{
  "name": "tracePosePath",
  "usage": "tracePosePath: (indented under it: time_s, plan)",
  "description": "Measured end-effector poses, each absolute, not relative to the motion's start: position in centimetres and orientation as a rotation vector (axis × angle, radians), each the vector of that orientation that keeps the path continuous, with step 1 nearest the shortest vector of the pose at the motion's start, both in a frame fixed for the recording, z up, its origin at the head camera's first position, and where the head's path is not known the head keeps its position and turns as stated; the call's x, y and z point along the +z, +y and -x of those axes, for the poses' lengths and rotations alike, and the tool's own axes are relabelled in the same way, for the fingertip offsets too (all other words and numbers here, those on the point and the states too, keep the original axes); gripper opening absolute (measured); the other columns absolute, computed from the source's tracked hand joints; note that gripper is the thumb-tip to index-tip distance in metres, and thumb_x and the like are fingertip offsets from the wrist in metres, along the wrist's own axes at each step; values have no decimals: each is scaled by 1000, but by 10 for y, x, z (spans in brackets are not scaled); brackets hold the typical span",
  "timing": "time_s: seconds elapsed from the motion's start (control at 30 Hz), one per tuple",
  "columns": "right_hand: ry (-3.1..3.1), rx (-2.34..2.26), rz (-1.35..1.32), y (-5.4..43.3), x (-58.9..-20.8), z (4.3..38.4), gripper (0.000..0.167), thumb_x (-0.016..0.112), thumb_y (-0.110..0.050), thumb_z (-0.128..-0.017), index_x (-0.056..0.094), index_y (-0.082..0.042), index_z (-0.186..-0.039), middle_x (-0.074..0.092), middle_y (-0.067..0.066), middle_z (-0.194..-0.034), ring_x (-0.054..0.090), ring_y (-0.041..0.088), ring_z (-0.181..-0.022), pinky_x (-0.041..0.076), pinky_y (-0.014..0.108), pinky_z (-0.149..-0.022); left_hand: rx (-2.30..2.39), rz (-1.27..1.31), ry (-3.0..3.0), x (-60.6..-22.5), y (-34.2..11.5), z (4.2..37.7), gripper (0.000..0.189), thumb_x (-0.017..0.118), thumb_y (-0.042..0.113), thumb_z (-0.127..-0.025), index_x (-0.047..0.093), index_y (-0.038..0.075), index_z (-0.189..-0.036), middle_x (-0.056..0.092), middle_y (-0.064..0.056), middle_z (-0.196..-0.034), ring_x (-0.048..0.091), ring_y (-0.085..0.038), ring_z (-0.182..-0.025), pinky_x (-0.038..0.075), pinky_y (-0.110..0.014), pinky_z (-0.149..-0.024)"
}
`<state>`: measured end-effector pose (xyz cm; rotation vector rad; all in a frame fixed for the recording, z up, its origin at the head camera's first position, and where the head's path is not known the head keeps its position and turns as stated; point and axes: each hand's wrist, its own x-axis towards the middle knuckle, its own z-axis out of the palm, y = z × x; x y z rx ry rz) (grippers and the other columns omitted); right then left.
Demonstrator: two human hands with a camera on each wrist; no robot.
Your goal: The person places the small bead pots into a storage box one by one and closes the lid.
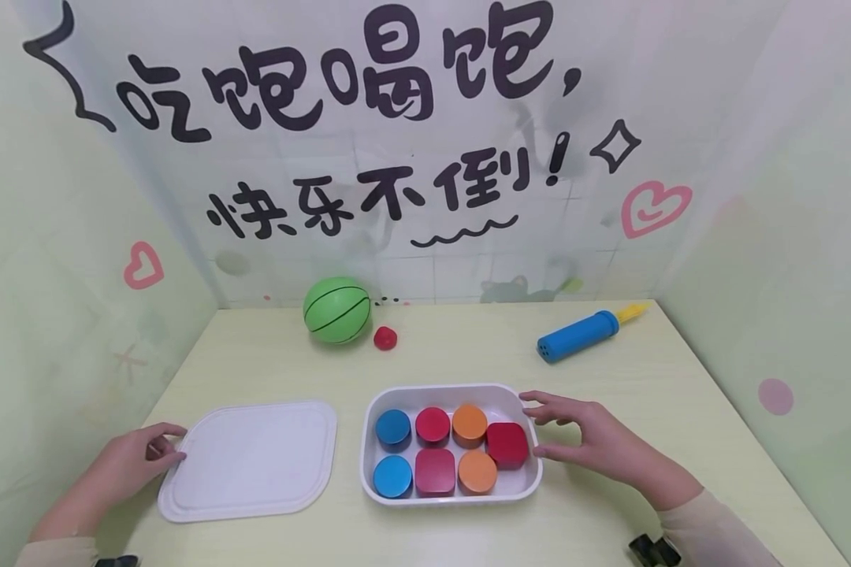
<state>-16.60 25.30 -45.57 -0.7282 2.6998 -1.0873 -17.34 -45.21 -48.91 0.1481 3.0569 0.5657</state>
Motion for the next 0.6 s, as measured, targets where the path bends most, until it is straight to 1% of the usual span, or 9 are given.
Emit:
tracePosePath:
  time_s: [0.23, 0.4, 0.47, 0.5, 0.6]
  plan:
    - [2701, -1085, 712, 253, -456, 166, 74, 82, -44, -87, 52, -22, -152, 73, -8, -126, 70, 19, -113, 60, 51, -96, 583, -121, 3031, -490, -452, 172, 33, 76, 13, -90, 67, 4, -121, 69, 5, -82, 56, 4, -69, 48, -22, -62]
    - [2698, -1096, 723, 253, -456, 166, 75, 82, -44, -87, 52, -21, -152, 73, -8, -126, 71, 19, -113, 60, 51, -96, 724, -93, 2985, -492, -454, 169, 37, 72, 11, -94, 63, 2, -129, 73, 0, -88, 59, 3, -70, 50, -22, -60]
    - [2697, -1100, 727, 253, -456, 166, 75, 82, -43, -87, 52, -21, -152, 73, -8, -126, 71, 19, -113, 60, 52, -96, 819, -82, 2968, -493, -456, 168, 39, 71, 12, -96, 61, 1, -132, 74, -1, -91, 60, 5, -74, 50, -22, -61]
    - [2696, -1102, 729, 253, -456, 166, 75, 82, -43, -87, 52, -21, -152, 73, -8, -126, 71, 19, -113, 60, 52, -96, 883, -78, 2955, -493, -456, 167, 40, 70, 13, -97, 60, 0, -134, 75, 0, -92, 61, 5, -75, 51, -22, -61]
    - [2698, -1103, 733, 253, -457, 166, 75, 82, -44, -87, 52, -22, -152, 73, -8, -125, 71, 18, -113, 60, 52, -96, 1063, -87, 2912, -491, -457, 167, 43, 68, 15, -100, 57, 0, -139, 75, 9, -95, 64, 4, -79, 54, -23, -62]
